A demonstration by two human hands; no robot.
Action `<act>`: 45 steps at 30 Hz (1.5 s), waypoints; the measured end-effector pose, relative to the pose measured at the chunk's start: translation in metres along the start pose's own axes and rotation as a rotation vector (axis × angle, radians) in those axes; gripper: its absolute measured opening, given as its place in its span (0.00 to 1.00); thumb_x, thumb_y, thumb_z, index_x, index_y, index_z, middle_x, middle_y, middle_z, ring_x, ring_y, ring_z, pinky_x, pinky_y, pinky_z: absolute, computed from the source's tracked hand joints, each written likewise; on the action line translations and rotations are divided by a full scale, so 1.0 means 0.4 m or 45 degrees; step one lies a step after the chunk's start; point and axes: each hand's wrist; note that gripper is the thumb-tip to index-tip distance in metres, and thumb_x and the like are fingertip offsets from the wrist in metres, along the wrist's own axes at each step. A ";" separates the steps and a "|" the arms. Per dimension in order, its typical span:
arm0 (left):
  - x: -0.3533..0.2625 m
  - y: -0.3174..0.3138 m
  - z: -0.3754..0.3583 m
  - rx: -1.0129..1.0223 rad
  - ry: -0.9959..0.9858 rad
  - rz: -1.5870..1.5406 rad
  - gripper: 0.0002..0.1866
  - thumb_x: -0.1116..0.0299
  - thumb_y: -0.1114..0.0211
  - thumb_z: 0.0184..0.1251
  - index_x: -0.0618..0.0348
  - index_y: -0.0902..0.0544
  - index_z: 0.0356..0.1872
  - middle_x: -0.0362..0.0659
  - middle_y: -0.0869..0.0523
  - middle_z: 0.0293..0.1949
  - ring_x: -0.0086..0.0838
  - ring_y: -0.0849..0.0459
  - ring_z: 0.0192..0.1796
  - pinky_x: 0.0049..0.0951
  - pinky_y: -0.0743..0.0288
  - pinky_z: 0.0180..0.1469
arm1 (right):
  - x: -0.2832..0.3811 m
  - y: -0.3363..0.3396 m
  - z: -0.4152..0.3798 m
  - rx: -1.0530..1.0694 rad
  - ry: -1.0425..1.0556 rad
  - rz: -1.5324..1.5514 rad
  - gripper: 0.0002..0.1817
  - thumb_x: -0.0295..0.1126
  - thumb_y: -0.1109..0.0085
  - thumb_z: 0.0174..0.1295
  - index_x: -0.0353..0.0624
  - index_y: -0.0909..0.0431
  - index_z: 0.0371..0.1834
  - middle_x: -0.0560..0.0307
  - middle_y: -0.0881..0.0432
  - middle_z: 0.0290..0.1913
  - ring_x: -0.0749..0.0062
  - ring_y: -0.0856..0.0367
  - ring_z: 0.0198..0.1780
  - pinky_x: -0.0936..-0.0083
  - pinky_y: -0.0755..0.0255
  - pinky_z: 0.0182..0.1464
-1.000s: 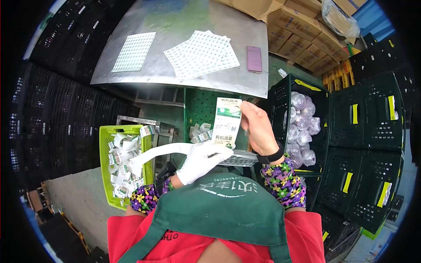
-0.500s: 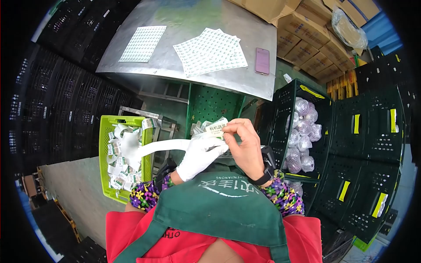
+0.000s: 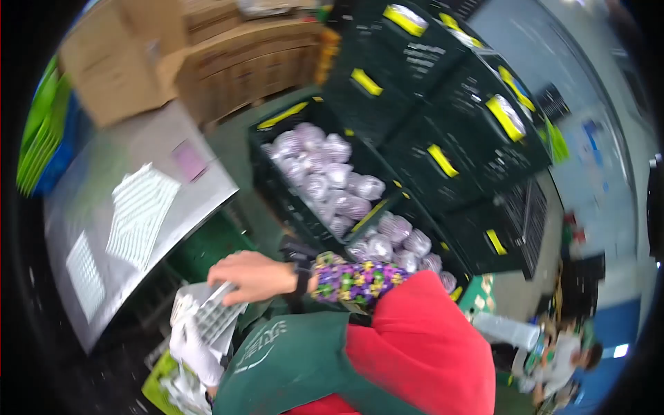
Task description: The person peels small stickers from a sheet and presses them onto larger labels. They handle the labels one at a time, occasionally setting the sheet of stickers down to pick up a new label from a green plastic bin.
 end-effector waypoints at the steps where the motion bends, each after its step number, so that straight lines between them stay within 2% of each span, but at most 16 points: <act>1: 0.018 -0.014 0.005 -0.030 -0.045 -0.214 0.10 0.73 0.43 0.72 0.70 0.17 0.43 0.43 0.14 0.41 0.22 0.21 0.41 0.25 0.27 0.46 | 0.000 0.001 -0.007 -0.033 -0.088 -0.017 0.18 0.40 0.36 0.55 0.47 0.26 0.46 0.55 0.19 0.39 0.58 0.22 0.47 0.63 0.32 0.49; 5: 0.020 0.003 0.048 0.175 -0.037 -0.292 0.13 0.69 0.44 0.74 0.69 0.18 0.49 0.42 0.14 0.42 0.22 0.19 0.43 0.24 0.24 0.47 | 0.015 0.018 -0.054 -0.313 -0.211 -0.133 0.16 0.37 0.37 0.53 0.46 0.27 0.42 0.59 0.21 0.38 0.62 0.23 0.43 0.63 0.39 0.53; 6: -0.054 -0.036 0.027 0.094 0.014 -0.487 0.10 0.71 0.43 0.73 0.68 0.19 0.40 0.40 0.17 0.37 0.22 0.21 0.39 0.26 0.25 0.46 | 0.017 0.016 -0.065 -0.393 -0.184 -0.211 0.15 0.37 0.37 0.53 0.46 0.27 0.42 0.60 0.22 0.37 0.62 0.24 0.41 0.63 0.41 0.54; 10: 0.015 -0.009 0.108 0.204 -0.139 -0.398 0.17 0.64 0.45 0.75 0.66 0.20 0.56 0.45 0.14 0.48 0.27 0.16 0.47 0.27 0.22 0.49 | -0.001 0.027 -0.112 -0.418 -0.296 -0.190 0.13 0.35 0.38 0.53 0.47 0.27 0.40 0.60 0.24 0.28 0.61 0.24 0.36 0.62 0.42 0.56; 16: -0.004 -0.001 0.136 0.615 -0.232 -0.346 0.18 0.61 0.45 0.76 0.68 0.21 0.53 0.47 0.16 0.50 0.27 0.17 0.48 0.26 0.24 0.53 | 0.018 0.011 -0.179 -0.561 -0.434 -0.127 0.10 0.36 0.38 0.56 0.43 0.21 0.36 0.55 0.17 0.30 0.60 0.19 0.34 0.63 0.32 0.50; 18: 0.032 -0.002 0.174 0.732 -0.231 -0.404 0.17 0.62 0.44 0.76 0.67 0.20 0.52 0.46 0.16 0.47 0.27 0.17 0.47 0.27 0.24 0.52 | 0.006 0.035 -0.235 -0.635 -0.558 0.290 0.14 0.39 0.39 0.58 0.41 0.21 0.41 0.52 0.15 0.32 0.59 0.17 0.36 0.63 0.26 0.45; 19: 0.037 -0.009 0.177 0.765 -0.249 -0.415 0.17 0.62 0.44 0.76 0.67 0.20 0.52 0.46 0.16 0.47 0.27 0.17 0.47 0.27 0.24 0.52 | -0.025 0.050 -0.279 -0.836 -0.583 0.099 0.18 0.42 0.39 0.59 0.41 0.21 0.46 0.50 0.14 0.35 0.57 0.15 0.39 0.63 0.23 0.39; 20: 0.025 -0.015 0.165 0.762 -0.167 -0.486 0.17 0.62 0.44 0.76 0.67 0.19 0.51 0.45 0.15 0.46 0.27 0.17 0.47 0.27 0.24 0.52 | -0.008 0.072 -0.320 -0.943 -0.956 -0.037 0.19 0.42 0.40 0.60 0.43 0.22 0.49 0.51 0.15 0.38 0.54 0.17 0.43 0.62 0.24 0.44; 22: 0.010 -0.033 0.159 0.770 -0.091 -0.564 0.17 0.61 0.44 0.75 0.67 0.19 0.50 0.44 0.15 0.45 0.26 0.17 0.47 0.28 0.24 0.52 | -0.031 0.057 -0.389 -1.094 -1.053 -0.784 0.19 0.41 0.40 0.60 0.43 0.22 0.51 0.51 0.17 0.42 0.53 0.20 0.48 0.60 0.27 0.52; 25: -0.009 -0.047 0.146 0.773 -0.267 -0.430 0.16 0.62 0.43 0.75 0.66 0.18 0.48 0.44 0.15 0.44 0.26 0.17 0.45 0.28 0.24 0.51 | 0.058 0.058 -0.377 -1.040 -0.603 -0.147 0.22 0.41 0.40 0.61 0.41 0.24 0.55 0.48 0.21 0.49 0.53 0.25 0.54 0.60 0.32 0.58; 30: -0.020 -0.048 0.148 0.738 -0.366 -0.320 0.15 0.63 0.43 0.75 0.67 0.18 0.47 0.43 0.15 0.44 0.24 0.18 0.44 0.27 0.25 0.50 | 0.067 -0.013 -0.300 -0.951 -0.417 -0.308 0.25 0.44 0.39 0.60 0.44 0.26 0.57 0.48 0.22 0.46 0.52 0.25 0.52 0.61 0.31 0.57; 36: -0.034 -0.023 0.136 0.677 -0.303 -0.444 0.15 0.64 0.44 0.76 0.67 0.17 0.48 0.43 0.15 0.44 0.22 0.19 0.44 0.24 0.26 0.50 | 0.038 0.055 -0.336 -1.057 -0.861 -0.022 0.21 0.43 0.41 0.57 0.41 0.20 0.48 0.50 0.14 0.36 0.53 0.15 0.41 0.61 0.23 0.45; 38: -0.018 -0.007 0.151 0.652 -0.296 -0.416 0.14 0.65 0.43 0.75 0.68 0.17 0.45 0.45 0.15 0.45 0.24 0.18 0.45 0.26 0.25 0.52 | -0.060 0.082 -0.378 -1.262 -1.215 -0.438 0.22 0.41 0.40 0.56 0.41 0.22 0.51 0.48 0.14 0.37 0.47 0.17 0.42 0.55 0.24 0.45; 40: -0.009 -0.010 0.154 0.633 -0.283 -0.401 0.14 0.66 0.42 0.75 0.69 0.17 0.43 0.47 0.15 0.46 0.26 0.18 0.46 0.27 0.25 0.53 | -0.066 0.085 -0.396 -1.436 -0.953 -0.779 0.24 0.41 0.40 0.56 0.41 0.23 0.54 0.45 0.16 0.41 0.47 0.18 0.44 0.55 0.25 0.46; 43: -0.012 -0.012 0.154 0.675 -0.314 -0.362 0.14 0.65 0.43 0.75 0.67 0.16 0.47 0.44 0.14 0.44 0.24 0.19 0.45 0.26 0.27 0.53 | 0.007 0.071 -0.319 -1.040 -0.411 -0.323 0.27 0.40 0.39 0.56 0.42 0.26 0.59 0.41 0.18 0.45 0.49 0.21 0.50 0.58 0.27 0.52; 45: -0.014 -0.016 0.160 0.704 -0.324 -0.339 0.14 0.65 0.44 0.75 0.67 0.16 0.48 0.45 0.14 0.45 0.25 0.18 0.47 0.26 0.28 0.55 | 0.014 0.015 -0.271 -0.809 -0.345 -0.167 0.27 0.40 0.37 0.56 0.43 0.26 0.59 0.44 0.21 0.50 0.48 0.27 0.56 0.60 0.32 0.58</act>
Point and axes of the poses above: each hand's wrist, its own z-axis towards the middle knuckle, its own y-axis out of the back of the hand, x = y × z
